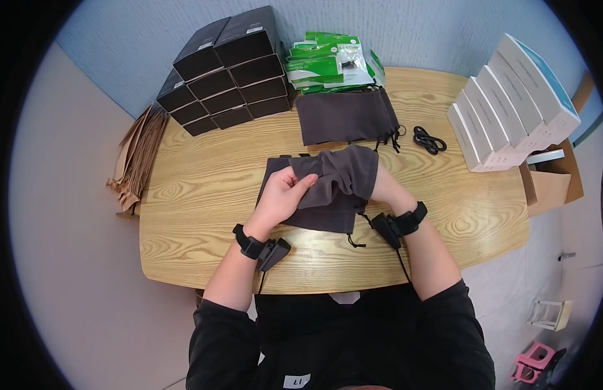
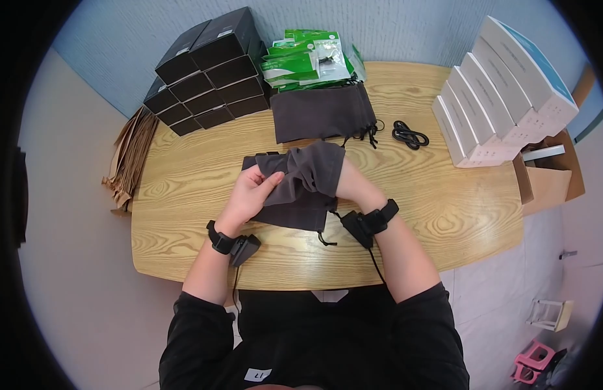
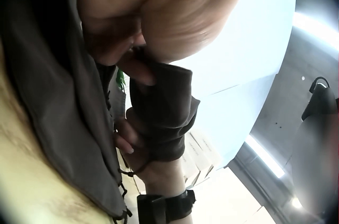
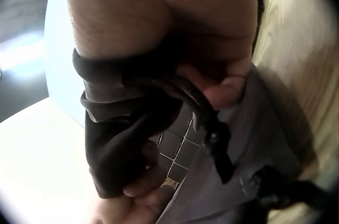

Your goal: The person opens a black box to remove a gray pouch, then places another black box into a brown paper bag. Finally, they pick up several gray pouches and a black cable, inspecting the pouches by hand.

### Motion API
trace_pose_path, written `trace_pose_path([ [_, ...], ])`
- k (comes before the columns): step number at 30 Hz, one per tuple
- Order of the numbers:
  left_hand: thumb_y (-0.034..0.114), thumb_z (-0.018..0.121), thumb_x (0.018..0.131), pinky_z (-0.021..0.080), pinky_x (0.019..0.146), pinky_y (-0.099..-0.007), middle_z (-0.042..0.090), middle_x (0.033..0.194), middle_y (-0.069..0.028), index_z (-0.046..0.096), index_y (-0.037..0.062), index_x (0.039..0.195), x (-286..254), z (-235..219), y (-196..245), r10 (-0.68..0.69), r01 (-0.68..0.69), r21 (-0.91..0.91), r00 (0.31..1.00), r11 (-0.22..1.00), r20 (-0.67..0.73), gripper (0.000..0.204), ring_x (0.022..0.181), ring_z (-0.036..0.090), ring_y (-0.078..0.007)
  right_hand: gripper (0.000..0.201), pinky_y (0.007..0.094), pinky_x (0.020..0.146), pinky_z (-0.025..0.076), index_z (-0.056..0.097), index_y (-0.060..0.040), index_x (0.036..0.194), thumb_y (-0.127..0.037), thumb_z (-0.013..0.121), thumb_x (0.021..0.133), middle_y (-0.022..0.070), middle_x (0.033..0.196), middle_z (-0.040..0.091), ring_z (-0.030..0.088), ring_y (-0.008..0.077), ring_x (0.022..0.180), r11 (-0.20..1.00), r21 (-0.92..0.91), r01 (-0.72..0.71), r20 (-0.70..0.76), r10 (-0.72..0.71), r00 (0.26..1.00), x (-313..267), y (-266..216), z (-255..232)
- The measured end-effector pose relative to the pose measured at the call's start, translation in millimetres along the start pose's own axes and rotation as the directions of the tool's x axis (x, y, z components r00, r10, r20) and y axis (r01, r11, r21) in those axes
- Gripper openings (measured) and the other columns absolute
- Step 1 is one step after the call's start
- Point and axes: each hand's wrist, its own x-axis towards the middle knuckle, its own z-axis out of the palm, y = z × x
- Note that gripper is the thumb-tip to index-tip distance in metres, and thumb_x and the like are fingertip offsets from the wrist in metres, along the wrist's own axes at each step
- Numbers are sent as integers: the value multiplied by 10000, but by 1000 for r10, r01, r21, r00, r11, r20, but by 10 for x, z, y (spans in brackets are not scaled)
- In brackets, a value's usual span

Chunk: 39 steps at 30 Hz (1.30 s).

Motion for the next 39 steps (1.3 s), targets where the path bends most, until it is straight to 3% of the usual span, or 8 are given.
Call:
trace_pose_path([
  [8,149,528,949,516,696,-238,640,1009,-43,545,18,1114,119,-107,-61,134,-165,-163,973,973,-185,212,805,616,-90,125,345,748,482,616,-30,894,-139,620,833,118,952,626,598,258,917,996,-36,-78,-279,65,958,-106,150,-85],
  [10,176,504,961,505,562,-216,639,972,-39,511,41,1150,103,-173,34,49,-141,-310,956,940,-288,233,743,616,-84,132,293,767,495,632,-36,947,-141,607,871,91,1051,631,615,180,923,900,415,-133,-222,242,944,-78,239,-275],
  [17,235,562,927,433,450,-213,633,812,-27,535,43,1079,-12,-406,279,-150,150,2,988,989,-36,246,594,560,-84,202,225,594,475,649,-7,921,-200,652,862,41,846,671,587,95,644,679,538,-500,-357,720,595,-486,764,-1224],
  [22,398,665,814,496,662,-308,646,834,-95,559,2,1067,11,-501,169,90,35,609,981,793,-173,481,725,612,-203,310,325,622,487,670,-10,875,-302,718,784,106,817,662,633,182,701,553,13,-833,-563,693,451,-640,1057,-1265],
  [24,462,691,769,498,736,-337,650,852,-119,566,-12,1065,-22,-512,196,-57,237,715,962,657,-266,572,786,627,-247,299,342,653,483,672,-16,868,-298,717,778,115,835,659,628,220,757,586,-144,-798,-680,527,510,-641,1101,-1197],
  [26,539,695,720,494,727,-344,647,864,-143,584,-8,1024,1,-509,-40,547,64,871,755,487,-362,635,827,629,-273,289,359,683,478,674,-22,860,-294,715,772,124,853,656,623,258,814,581,-300,-757,-757,338,559,-575,1061,-1158],
  [31,433,718,727,492,689,-366,643,877,-157,591,0,920,8,-464,-2,237,194,802,893,564,-383,491,816,628,-282,314,380,781,468,670,-30,868,-317,721,754,145,899,640,584,322,882,837,-319,-444,-458,274,846,-11,653,-777],
  [39,262,660,783,497,713,-369,646,921,-155,594,15,944,5,-568,75,-14,287,689,928,665,-373,301,862,631,-297,254,361,679,491,657,-37,803,-260,749,724,102,804,651,615,270,771,669,-248,-701,-496,535,685,235,646,-483],
])
